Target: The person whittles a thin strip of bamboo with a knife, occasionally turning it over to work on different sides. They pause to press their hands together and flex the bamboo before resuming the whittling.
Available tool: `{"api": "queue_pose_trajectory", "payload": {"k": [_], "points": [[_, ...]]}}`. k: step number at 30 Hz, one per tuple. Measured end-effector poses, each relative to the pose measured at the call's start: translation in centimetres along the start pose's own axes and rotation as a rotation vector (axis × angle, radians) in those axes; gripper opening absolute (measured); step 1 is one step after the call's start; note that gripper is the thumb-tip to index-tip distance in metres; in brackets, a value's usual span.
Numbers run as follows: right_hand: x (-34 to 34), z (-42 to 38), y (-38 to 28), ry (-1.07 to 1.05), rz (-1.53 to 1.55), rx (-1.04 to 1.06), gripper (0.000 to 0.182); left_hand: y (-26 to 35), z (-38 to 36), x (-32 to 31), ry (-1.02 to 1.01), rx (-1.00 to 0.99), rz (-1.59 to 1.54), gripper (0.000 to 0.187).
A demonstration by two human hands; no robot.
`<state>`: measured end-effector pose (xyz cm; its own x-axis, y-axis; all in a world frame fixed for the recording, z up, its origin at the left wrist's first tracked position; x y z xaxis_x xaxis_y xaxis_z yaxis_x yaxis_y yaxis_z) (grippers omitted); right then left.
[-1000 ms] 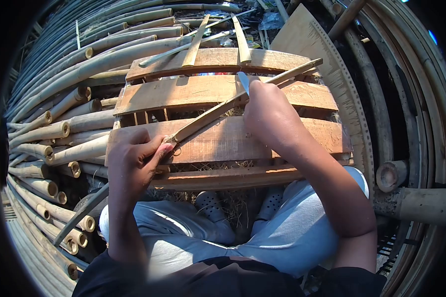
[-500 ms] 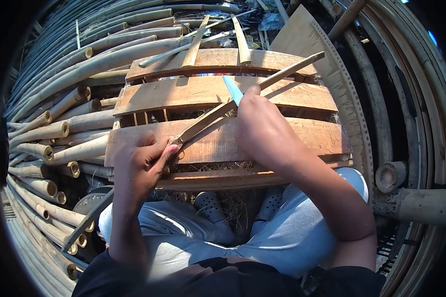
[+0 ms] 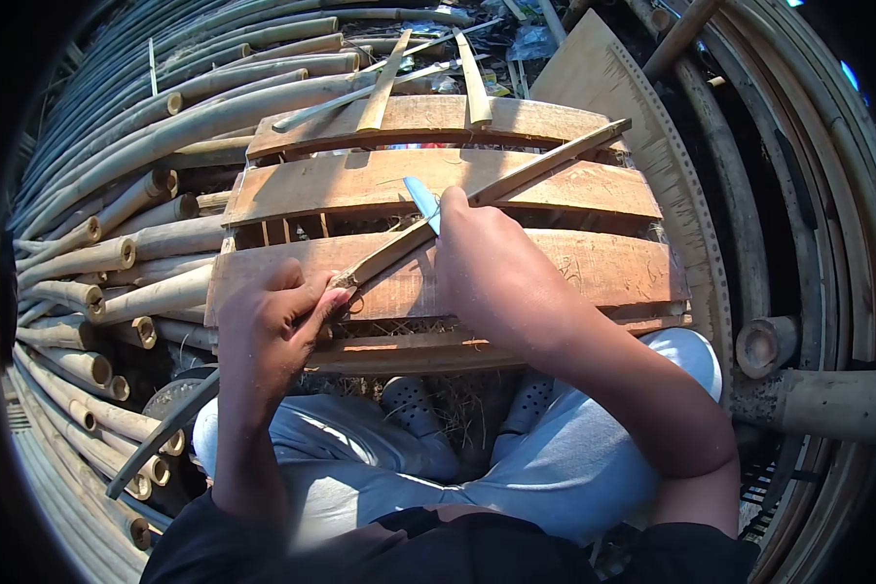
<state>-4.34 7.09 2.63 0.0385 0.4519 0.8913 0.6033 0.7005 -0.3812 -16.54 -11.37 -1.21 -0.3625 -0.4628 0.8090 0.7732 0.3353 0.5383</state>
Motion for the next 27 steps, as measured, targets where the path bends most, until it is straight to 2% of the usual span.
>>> {"api": "queue_pose_trajectory", "payload": {"k": [1, 3, 4, 5, 7, 10, 11, 13, 14, 15, 17, 19, 21, 23, 25, 27], "points": [[0.5, 0.8, 1.4, -0.003, 0.049, 0.019, 0.027, 0.0, 0.0, 0.0, -0.028, 0.019, -0.013, 0.025], [1.9, 1.9, 2.6, -0.017, 0.053, -0.186, 0.029, 0.1, 0.0, -0.2, -0.019, 0.006, -0.006, 0.025], [1.4, 1.4, 2.0, -0.010, 0.126, -0.167, 0.028, 0.1, 0.0, -0.2, -0.008, -0.002, 0.006, 0.025], [-0.3, 0.4, 0.8, 0.026, 0.039, 0.015, 0.028, 0.1, 0.1, 0.0, 0.002, 0.001, 0.008, 0.025], [-0.3, -0.1, 0.3, 0.014, 0.036, 0.017, 0.028, 0.1, -0.1, 0.3, -0.065, 0.023, -0.017, 0.025], [0.9, 2.1, 2.8, 0.065, 0.105, -0.196, 0.027, 0.3, -0.1, 0.1, -0.046, -0.002, -0.001, 0.025], [0.2, 1.3, 1.8, 0.098, 0.080, -0.058, 0.027, 0.3, 0.0, 0.1, -0.040, -0.001, 0.000, 0.025], [-0.7, -0.1, -0.6, -0.039, 0.031, -0.008, 0.028, 0.4, -0.3, 0.4, -0.019, -0.019, -0.020, 0.024], [-0.6, 0.5, 0.5, 0.011, 0.156, 0.010, 0.027, 0.4, -0.3, 0.4, -0.026, -0.021, -0.019, 0.024], [0.7, 1.1, 1.2, -0.019, 0.144, -0.119, 0.027, 0.4, -0.2, 0.4, -0.046, -0.006, -0.018, 0.024], [0.4, 1.5, 1.3, 0.096, 0.114, -0.095, 0.027, 0.5, -0.1, 0.3, -0.053, 0.011, -0.018, 0.024], [-1.1, -0.5, -0.9, -0.070, 0.080, -0.030, 0.026, 0.7, -0.2, 0.3, -0.025, -0.033, 0.013, 0.024], [-0.8, 0.2, 0.8, 0.003, 0.220, 0.011, 0.024, 0.4, -0.2, 0.2, -0.029, -0.019, 0.006, 0.024], [-0.2, 1.3, 1.4, 0.123, 0.107, -0.076, 0.024, 0.6, -0.2, 0.1, -0.021, -0.006, -0.009, 0.024], [-1.5, -0.8, -1.0, -0.042, 0.098, -0.017, 0.022, 0.9, -0.2, 0.2, -0.020, -0.003, -0.004, 0.023], [-1.5, -0.6, -0.4, -0.040, 0.108, -0.012, 0.020, 0.6, -0.2, 0.2, -0.038, 0.017, -0.032, 0.023]]}}
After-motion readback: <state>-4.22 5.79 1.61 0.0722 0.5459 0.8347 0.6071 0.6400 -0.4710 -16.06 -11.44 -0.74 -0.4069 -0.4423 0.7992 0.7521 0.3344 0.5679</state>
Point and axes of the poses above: each hand's wrist, its own z-axis towards the middle knuckle, its own x-axis out of the back of the hand, y = z × x, the point moved 3 cm from there along z, towards the middle knuckle, and after that the axes turned 1 degree about y, right-handed, at the moved point
